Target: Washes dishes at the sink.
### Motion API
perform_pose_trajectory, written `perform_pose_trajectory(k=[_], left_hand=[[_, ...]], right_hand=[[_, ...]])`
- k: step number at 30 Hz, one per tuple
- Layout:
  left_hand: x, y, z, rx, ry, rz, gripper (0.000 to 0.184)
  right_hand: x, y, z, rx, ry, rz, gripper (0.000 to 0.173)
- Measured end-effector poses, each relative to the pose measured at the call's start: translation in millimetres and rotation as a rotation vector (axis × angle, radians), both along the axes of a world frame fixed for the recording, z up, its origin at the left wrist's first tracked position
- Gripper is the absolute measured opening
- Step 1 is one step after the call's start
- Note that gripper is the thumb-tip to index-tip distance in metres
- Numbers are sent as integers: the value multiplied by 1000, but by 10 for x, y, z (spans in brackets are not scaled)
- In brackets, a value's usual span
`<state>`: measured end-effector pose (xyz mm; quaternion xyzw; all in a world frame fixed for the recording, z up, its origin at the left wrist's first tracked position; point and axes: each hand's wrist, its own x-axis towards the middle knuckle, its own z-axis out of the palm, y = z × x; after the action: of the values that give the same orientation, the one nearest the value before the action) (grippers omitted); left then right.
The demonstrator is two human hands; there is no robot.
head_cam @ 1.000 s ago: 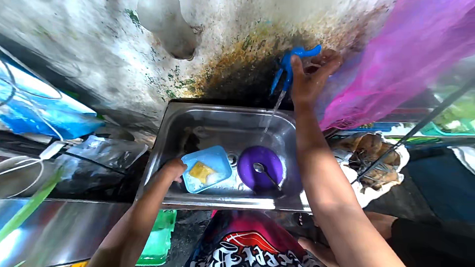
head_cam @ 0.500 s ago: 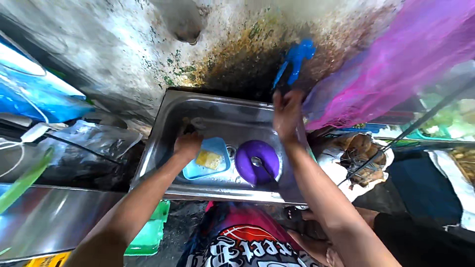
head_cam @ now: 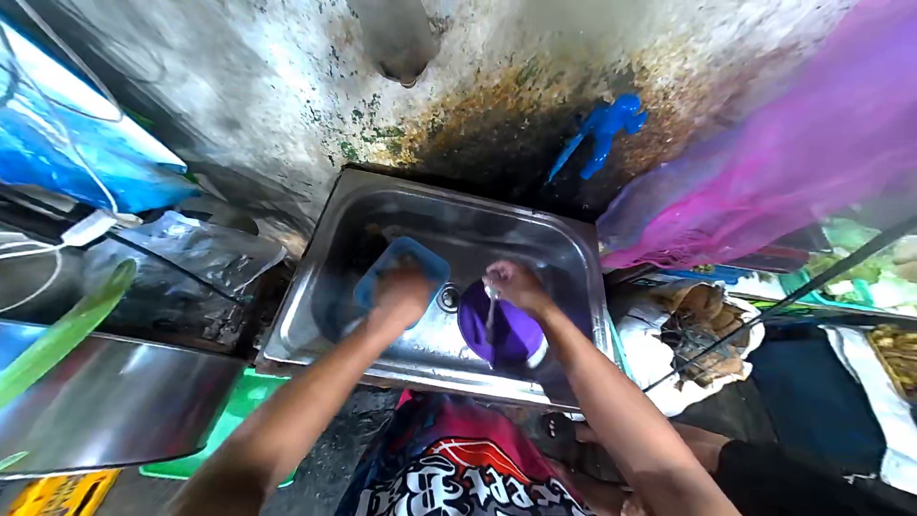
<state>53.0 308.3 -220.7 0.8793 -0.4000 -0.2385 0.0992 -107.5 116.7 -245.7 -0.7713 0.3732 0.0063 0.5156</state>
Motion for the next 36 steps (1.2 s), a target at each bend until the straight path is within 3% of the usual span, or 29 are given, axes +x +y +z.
perform_pose_trajectory(k=[1,3,5,8,10,12,14,15,16,18,20,22,25,30,33,36], left_hand=[[-197,-132,-3,-115,179,-25,61],[-500,-387,-122,-335,641,53,52],[-629,-440,-224,-387,836,165,39],[-534,-185,-109,-11,537,-82,34],[-527,-17,-50,258,405,-218,31],[-644,99,-75,410,329,-234,29],[-707,105,-48,449,297,-227,30],[-724,119,-54,449,293,-231,30],[-718,144,-59,443,290,-231,30],[-703,188,-87,401,289,-185,29],[-710,183,-84,368,304,-113,28],[-701,149,-53,352,309,-36,28],[-685,153,-63,365,321,31,28],[-582,105,-182,373,415,-180,29],[-484,170,-269,277,439,-141,29],[-303,358,-54,114,547,57,32]], right_hand=[[81,28,66,119,-151,-102,39],[227,94,127,271,-331,-112,33],[339,93,79,95,-295,-9,29],[538,76,9,-449,-80,214,32],[826,272,-66,-522,-6,504,38],[1120,611,-274,-510,134,769,65],[1335,882,-494,-529,351,813,103],[1375,1006,-594,-542,431,794,110],[1404,1095,-653,-551,454,777,107],[1416,1132,-658,-543,371,741,83],[1415,986,-695,-538,280,691,66],[1430,840,-630,-601,326,646,52],[1398,811,-589,-641,385,691,51],[1422,742,-844,-534,177,894,70],[1431,700,-687,-493,243,807,59],[1205,422,-374,-146,8,533,47]])
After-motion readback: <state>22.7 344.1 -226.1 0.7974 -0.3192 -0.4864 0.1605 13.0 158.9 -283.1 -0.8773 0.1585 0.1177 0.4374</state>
